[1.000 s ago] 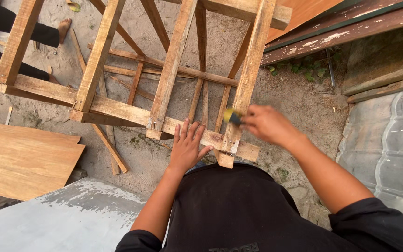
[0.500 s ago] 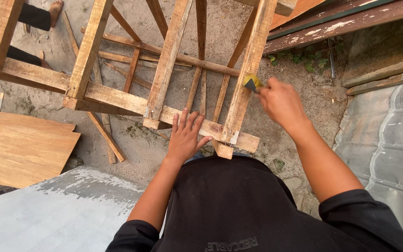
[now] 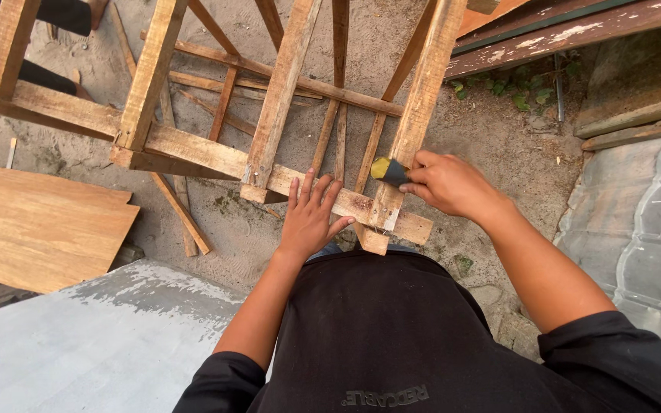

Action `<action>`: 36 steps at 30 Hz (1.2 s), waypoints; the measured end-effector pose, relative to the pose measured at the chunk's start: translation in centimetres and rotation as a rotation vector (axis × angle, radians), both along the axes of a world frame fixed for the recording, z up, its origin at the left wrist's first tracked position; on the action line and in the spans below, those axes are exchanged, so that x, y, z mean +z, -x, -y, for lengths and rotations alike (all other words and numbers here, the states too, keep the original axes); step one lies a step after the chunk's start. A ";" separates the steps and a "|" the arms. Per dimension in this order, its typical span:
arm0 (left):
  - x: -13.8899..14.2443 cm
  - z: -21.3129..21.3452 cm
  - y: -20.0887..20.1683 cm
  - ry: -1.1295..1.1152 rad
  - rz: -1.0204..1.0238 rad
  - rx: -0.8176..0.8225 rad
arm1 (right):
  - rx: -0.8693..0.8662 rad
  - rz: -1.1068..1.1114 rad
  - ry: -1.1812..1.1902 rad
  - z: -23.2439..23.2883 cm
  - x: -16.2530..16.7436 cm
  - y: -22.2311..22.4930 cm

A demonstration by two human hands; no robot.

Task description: The person sands the joints and edges of a wooden frame structure using a piece of sandpaper.

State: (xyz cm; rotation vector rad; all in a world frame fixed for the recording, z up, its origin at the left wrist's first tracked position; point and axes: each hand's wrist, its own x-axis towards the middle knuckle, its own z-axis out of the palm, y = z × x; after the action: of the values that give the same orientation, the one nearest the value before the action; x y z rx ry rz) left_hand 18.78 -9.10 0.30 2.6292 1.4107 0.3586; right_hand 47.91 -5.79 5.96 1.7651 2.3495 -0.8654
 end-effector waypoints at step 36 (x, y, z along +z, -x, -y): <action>-0.5 0.1 -0.1 0.089 -0.029 0.010 | -0.260 -0.121 -0.293 1.9 -2.5 -3.0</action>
State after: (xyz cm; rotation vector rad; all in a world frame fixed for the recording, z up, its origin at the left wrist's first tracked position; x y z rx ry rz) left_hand 18.88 -9.17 -0.21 2.5674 1.4147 0.2535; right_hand 50.89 -7.66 3.42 2.2312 2.4651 -0.7004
